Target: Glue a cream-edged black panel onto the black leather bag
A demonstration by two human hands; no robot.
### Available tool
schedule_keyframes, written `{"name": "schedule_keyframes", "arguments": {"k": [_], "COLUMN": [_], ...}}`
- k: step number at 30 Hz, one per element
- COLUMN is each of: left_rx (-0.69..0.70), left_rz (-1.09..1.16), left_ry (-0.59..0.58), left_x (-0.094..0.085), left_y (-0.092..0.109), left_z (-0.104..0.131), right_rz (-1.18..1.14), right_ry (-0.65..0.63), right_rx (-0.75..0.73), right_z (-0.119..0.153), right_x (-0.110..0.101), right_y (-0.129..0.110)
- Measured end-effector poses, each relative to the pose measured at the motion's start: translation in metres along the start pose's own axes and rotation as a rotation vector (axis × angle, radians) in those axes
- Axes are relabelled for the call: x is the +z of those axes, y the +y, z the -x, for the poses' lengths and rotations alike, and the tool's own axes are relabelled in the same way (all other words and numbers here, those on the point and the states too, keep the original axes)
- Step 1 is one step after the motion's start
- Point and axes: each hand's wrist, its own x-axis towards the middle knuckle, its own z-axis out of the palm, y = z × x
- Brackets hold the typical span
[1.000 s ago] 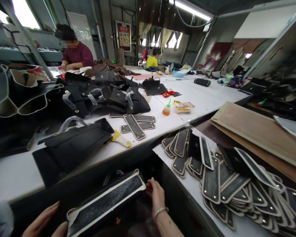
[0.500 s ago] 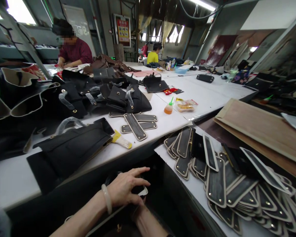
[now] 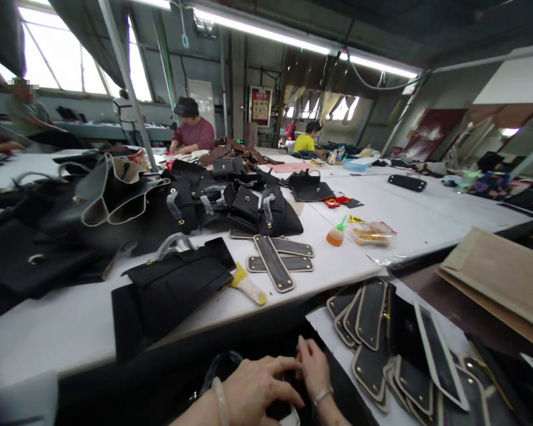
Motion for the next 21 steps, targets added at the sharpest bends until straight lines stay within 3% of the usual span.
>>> {"name": "schedule_keyframes", "arguments": {"k": [4, 7, 11, 13, 16, 19, 21], "left_rx": [-0.019, -0.024, -0.058, -0.087, -0.132, -0.161, -0.190], "left_rz": [0.007, 0.032, 0.068, 0.102, 0.154, 0.263, 0.392], "left_ry": [-0.019, -0.039, -0.045, -0.043, -0.068, -0.101, -0.136], "left_x": [-0.002, -0.004, -0.009, -0.012, -0.017, -0.024, -0.030], "left_y": [0.001, 0.001, 0.008, 0.012, 0.012, 0.006, -0.001], "left_z": [-0.003, -0.005, -0.005, -0.005, -0.005, -0.007, -0.013], "right_rz": [0.182, 0.339, 0.469, 0.461, 0.362, 0.178, 0.016], "right_ry": [-0.100, -0.249, -0.409, -0.441, -0.407, -0.273, -0.178], "right_rx": [-0.216, -0.346, -0.324, -0.263, -0.135, 0.051, 0.238], "right_z": [-0.058, -0.096, -0.116, -0.113, -0.094, -0.049, -0.009], "right_x": [-0.003, 0.023, 0.060, 0.055, 0.016, -0.031, -0.042], "right_y": [-0.040, -0.084, -0.117, -0.112, -0.080, -0.034, -0.006]}}
